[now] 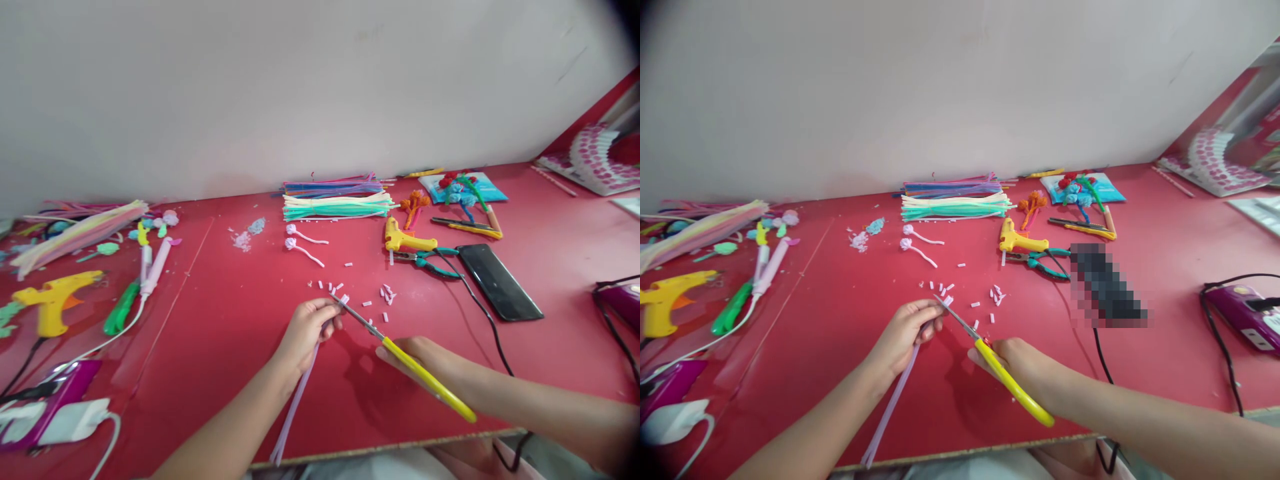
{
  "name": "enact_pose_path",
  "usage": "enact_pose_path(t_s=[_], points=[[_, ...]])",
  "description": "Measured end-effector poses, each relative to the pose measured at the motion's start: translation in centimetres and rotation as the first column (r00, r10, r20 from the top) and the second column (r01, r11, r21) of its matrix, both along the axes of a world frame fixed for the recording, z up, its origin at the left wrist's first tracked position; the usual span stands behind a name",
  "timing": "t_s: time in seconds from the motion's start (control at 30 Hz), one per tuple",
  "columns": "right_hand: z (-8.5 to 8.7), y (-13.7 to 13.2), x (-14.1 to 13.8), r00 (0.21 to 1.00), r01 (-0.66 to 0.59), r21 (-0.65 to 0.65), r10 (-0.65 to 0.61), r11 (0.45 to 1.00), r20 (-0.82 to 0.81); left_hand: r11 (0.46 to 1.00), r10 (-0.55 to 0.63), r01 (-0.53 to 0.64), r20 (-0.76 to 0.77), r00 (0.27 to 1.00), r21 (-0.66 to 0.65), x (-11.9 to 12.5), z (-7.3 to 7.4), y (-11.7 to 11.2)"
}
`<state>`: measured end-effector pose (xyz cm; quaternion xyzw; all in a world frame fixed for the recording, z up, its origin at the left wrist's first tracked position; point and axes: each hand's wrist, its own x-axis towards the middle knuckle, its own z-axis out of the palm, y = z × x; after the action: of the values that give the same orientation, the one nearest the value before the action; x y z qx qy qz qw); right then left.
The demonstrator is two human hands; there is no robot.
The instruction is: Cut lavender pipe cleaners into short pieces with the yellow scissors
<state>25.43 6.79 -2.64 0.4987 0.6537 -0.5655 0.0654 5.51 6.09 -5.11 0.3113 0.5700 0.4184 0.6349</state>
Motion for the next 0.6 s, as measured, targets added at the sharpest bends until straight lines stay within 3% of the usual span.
enact_pose_path(t_s=[0.1, 0.23, 0.6], points=[[1.5, 0.6, -0.7, 0.998, -0.039, -0.091, 0.043, 0.995, 0.047, 1.000, -0.009, 0.009, 0.005, 1.000, -0.007, -0.2, -0.3, 0.1], [2.3, 0.9, -1.2, 0.996, -0.090, -0.129, 0.086, 0.988, -0.035, 0.999, -0.037, 0.037, 0.031, 0.999, -0.005, -0.4, -0.5, 0.1], [2.2, 0.9, -2.3, 0.993, 0.111, -0.270, -0.094, 0.956, 0.075, 1.000, -0.002, 0.004, 0.050, 0.999, -0.024, -0.4, -1.3, 0.5]])
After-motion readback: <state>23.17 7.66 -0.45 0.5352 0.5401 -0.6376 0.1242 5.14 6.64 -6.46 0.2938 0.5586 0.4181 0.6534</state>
